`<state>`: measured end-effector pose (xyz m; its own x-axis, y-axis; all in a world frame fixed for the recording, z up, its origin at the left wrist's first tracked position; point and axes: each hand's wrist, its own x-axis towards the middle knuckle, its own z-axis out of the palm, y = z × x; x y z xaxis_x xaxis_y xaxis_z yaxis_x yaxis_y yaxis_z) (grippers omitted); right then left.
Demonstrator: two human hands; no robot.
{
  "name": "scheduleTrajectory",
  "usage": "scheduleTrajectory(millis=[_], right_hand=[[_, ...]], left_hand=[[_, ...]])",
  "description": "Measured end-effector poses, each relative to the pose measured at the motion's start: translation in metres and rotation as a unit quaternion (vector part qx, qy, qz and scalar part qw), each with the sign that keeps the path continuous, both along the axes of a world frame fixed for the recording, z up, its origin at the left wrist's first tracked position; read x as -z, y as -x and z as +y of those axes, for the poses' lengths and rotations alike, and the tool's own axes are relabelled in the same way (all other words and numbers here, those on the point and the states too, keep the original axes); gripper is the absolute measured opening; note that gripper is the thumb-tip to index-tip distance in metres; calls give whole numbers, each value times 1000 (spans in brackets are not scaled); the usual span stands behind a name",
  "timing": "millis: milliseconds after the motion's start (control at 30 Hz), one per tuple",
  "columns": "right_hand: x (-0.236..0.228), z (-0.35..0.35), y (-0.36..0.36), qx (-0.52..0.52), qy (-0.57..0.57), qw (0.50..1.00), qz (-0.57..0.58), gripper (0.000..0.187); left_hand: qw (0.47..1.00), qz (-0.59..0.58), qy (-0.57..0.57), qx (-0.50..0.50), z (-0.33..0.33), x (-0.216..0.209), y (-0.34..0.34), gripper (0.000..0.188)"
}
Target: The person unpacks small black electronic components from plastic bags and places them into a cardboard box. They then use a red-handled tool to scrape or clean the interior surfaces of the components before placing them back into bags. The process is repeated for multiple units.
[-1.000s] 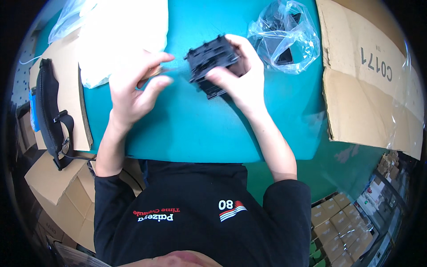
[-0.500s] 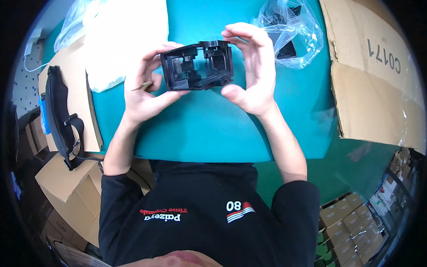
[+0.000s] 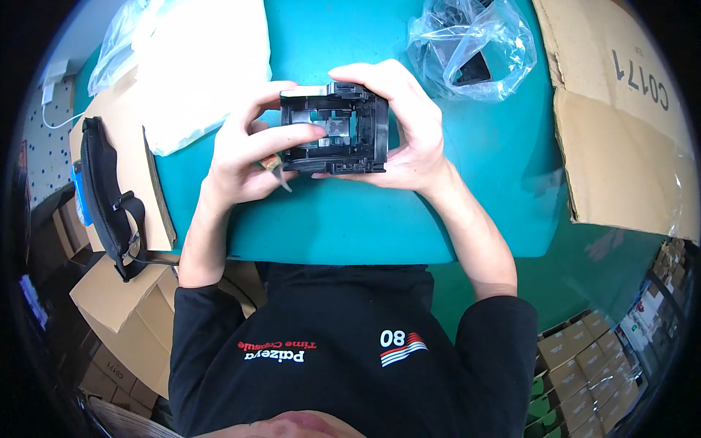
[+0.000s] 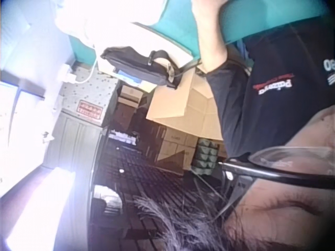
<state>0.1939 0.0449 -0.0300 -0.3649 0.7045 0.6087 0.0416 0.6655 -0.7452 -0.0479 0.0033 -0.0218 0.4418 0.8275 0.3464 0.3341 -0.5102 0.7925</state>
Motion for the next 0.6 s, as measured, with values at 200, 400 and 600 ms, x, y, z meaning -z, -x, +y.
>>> scheduleTrajectory(millis=[200,400,600], right_hand=[[-3,2,1,-16,-43,999,-14,86],[-1,2,2,-15,-42,999,-13,86],[-1,2,2,-2,-59,998,-24,82]], left_hand=[[992,97,-75,22,5,-5,6,51],[988,119,-94,2,5,-4,5,55],[994,93,-53,6,5,-7,4,50]])
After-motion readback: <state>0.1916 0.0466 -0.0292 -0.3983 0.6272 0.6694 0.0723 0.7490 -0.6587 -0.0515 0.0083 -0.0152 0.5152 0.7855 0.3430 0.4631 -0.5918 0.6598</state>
